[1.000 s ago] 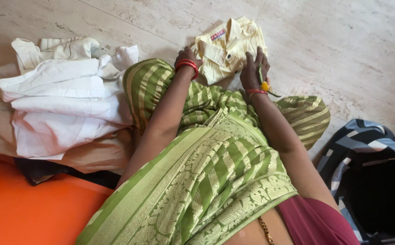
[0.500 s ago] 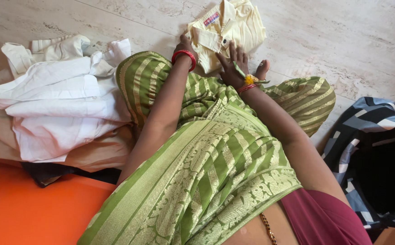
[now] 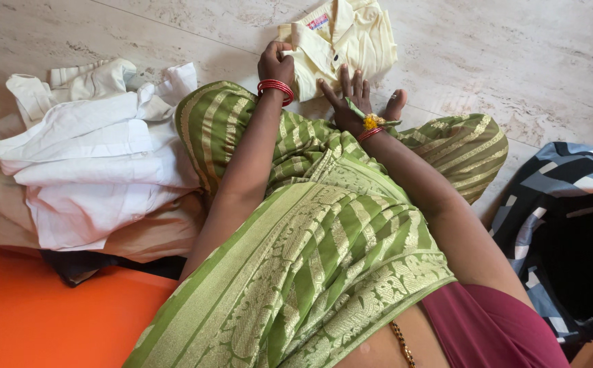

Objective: The person buttons two shirts and then folds the shirts by hand while sitting on the floor.

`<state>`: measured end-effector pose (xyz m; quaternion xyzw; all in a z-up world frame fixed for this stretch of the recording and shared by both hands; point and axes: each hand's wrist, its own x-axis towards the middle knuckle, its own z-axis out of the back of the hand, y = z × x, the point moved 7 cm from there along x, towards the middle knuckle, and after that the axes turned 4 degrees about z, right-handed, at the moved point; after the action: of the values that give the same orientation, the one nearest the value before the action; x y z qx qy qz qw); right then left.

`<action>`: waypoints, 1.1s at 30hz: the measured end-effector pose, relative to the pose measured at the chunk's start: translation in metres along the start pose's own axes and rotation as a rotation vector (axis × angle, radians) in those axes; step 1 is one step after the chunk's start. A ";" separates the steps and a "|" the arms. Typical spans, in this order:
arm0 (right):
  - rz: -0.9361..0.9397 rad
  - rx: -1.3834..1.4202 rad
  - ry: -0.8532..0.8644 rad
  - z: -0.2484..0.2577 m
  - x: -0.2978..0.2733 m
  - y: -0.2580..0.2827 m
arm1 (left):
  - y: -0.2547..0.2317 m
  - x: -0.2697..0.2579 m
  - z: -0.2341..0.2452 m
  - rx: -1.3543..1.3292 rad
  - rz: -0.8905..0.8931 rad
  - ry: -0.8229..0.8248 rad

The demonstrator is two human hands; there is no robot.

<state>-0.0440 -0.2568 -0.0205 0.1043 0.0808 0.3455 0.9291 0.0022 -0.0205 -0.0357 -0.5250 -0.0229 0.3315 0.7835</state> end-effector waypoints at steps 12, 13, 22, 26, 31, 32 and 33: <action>0.018 0.075 0.141 -0.002 0.001 -0.002 | 0.054 0.057 -0.036 -0.631 -0.038 0.090; 0.005 0.077 0.140 0.004 0.001 -0.001 | 0.052 0.059 -0.036 -0.650 -0.028 0.096; -0.011 0.135 -0.026 0.053 0.006 -0.012 | 0.067 0.040 -0.010 -0.114 0.226 -0.024; -0.184 0.202 -0.036 0.057 0.015 -0.066 | 0.072 0.039 -0.019 -0.250 0.315 0.059; -0.119 -0.010 -0.114 0.099 -0.010 -0.099 | 0.030 0.015 0.014 0.153 0.290 -0.191; -0.246 0.058 0.087 0.093 -0.015 -0.115 | 0.022 0.008 0.022 0.150 0.289 -0.192; -0.374 0.123 0.285 0.087 -0.023 -0.127 | 0.007 0.002 0.031 0.113 0.188 -0.223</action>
<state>0.0376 -0.3779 0.0335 0.0940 0.2499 0.1732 0.9480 -0.0118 0.0071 -0.0283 -0.4400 -0.0419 0.4604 0.7698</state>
